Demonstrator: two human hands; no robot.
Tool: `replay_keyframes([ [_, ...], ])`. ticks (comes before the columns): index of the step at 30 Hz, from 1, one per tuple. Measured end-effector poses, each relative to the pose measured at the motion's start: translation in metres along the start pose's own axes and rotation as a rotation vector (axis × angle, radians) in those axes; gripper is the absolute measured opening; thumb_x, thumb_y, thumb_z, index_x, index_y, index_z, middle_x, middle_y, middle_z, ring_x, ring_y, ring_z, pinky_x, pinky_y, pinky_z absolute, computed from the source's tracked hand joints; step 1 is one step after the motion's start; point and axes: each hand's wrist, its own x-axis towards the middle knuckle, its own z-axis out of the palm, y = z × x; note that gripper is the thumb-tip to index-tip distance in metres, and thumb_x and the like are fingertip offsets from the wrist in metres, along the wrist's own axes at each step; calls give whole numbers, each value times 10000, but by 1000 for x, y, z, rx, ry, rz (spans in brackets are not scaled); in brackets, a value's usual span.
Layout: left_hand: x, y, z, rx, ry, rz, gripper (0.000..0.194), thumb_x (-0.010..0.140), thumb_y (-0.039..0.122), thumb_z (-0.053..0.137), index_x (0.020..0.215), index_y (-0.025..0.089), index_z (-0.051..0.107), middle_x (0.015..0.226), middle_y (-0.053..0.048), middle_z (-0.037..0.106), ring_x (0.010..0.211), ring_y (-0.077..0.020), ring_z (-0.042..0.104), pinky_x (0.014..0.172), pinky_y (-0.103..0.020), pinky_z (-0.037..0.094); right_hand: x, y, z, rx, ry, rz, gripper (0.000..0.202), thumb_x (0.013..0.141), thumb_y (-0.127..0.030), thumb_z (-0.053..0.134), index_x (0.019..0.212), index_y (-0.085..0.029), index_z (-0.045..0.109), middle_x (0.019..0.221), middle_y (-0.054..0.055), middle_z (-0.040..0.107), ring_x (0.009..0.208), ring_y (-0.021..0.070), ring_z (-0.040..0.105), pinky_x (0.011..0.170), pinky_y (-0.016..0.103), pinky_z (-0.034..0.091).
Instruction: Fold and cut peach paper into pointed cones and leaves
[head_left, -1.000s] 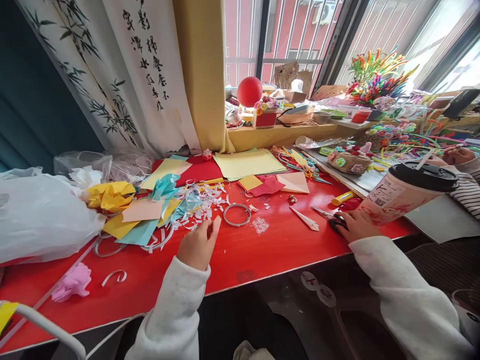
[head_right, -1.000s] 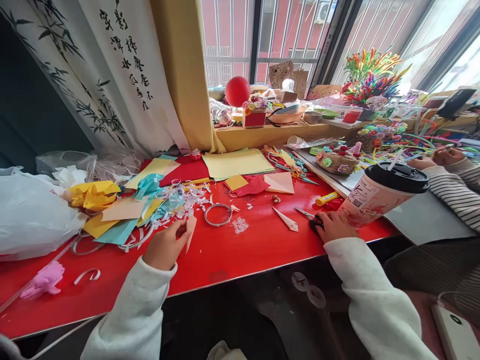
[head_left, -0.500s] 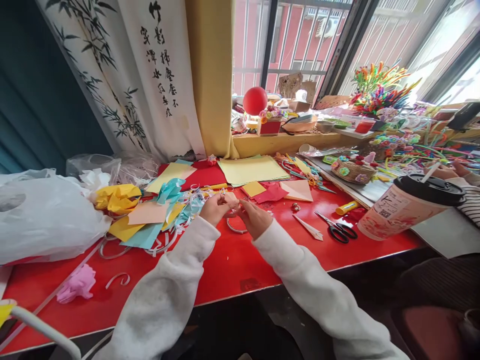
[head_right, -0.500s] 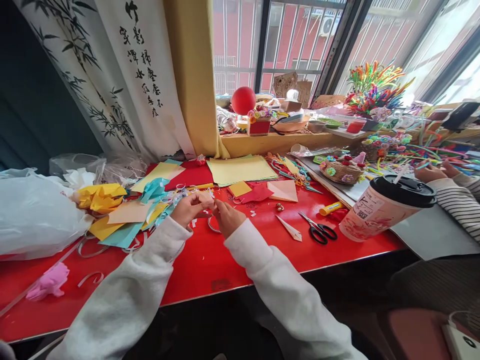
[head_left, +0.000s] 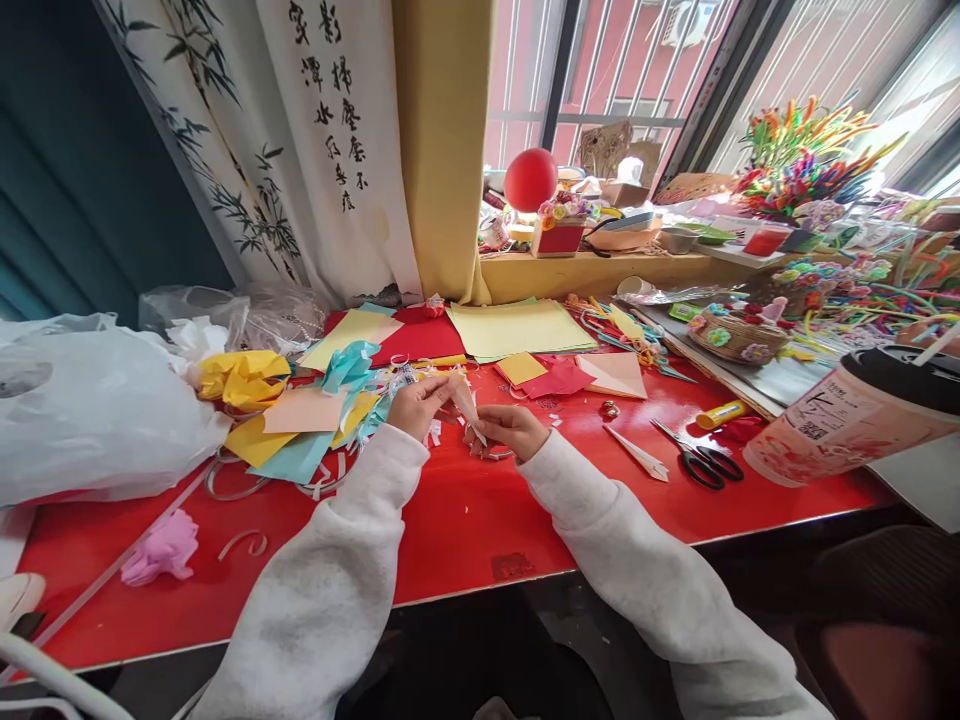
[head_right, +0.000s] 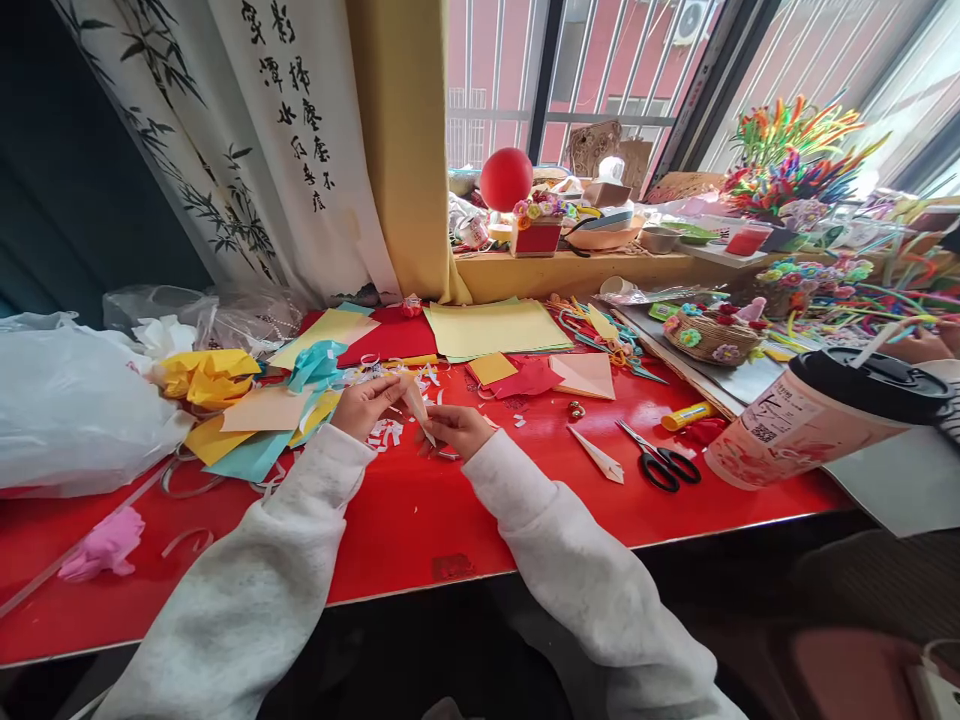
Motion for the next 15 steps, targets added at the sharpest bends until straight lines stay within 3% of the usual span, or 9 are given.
replay_keyframes([
  [5,-2,4,0,37,55,12,348,620,397,586,806,105,613,707,-40,598,575,-129,564,456,-218,490,-3,2,0,9,-9,27,313,624,-394,589,774,-126,523,644,5,585,510,86,567,463,184,436],
  [8,-3,3,2,59,24,23,322,629,378,577,796,107,622,724,-42,604,584,-127,562,500,-233,503,-3,3,2,16,42,33,321,624,-402,585,788,-133,524,648,8,602,551,102,585,536,220,467],
  [15,-7,2,8,59,-10,78,336,694,345,500,955,137,537,791,-44,588,646,-130,557,500,-233,500,-4,0,3,-14,83,42,335,615,-451,567,713,-134,519,576,4,598,499,118,574,492,239,455],
])
